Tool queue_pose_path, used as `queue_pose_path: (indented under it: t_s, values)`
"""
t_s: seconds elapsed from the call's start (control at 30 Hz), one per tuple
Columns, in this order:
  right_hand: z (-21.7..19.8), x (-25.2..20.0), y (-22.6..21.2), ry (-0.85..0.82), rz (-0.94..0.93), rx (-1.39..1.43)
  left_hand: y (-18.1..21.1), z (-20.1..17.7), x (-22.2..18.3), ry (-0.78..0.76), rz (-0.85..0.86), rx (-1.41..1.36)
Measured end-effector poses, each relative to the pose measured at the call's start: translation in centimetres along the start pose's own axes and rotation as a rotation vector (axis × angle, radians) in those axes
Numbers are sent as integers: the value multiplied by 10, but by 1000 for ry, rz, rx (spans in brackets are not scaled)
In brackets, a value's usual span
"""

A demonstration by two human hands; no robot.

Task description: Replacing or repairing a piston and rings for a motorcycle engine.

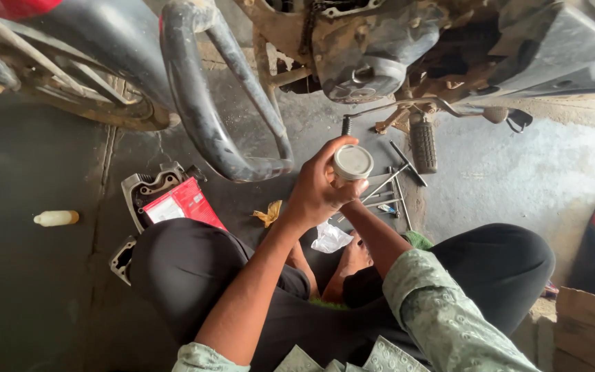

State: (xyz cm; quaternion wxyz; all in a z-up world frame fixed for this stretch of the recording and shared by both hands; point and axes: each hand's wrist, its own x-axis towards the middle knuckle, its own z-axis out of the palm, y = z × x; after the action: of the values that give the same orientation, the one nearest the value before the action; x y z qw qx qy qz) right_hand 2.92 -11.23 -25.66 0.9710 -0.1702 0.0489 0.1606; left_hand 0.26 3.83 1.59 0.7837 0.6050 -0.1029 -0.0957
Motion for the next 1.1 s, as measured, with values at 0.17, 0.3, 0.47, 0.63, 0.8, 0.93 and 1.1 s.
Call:
queue_pose_path:
  t_s: [0.17,0.3,0.47,0.63,0.8,0.93,1.1]
  values:
    - [156,-22,24,-83,-196,546,-6,0,2,-24,-8,-3]
    - [210,-14,41,-366,-379,1243,-9,-1,5,-9,52,89]
    - [55,-7,3,-116,-83,342,-19,-6,6,57,33,124]
    - [-15,27,-58,-160,36,-415,-32,-9,14,-10,82,-129]
    - [61,21,-93,-230,-45,-1517,-26,-13,16,25,-79,-407]
    - [149,-1,-115,-256,-84,-2179,-22,-19,18,59,-247,-462]
    - [168,-14,-124,-31,-103,-2073,-25,-14,14,192,-372,412]
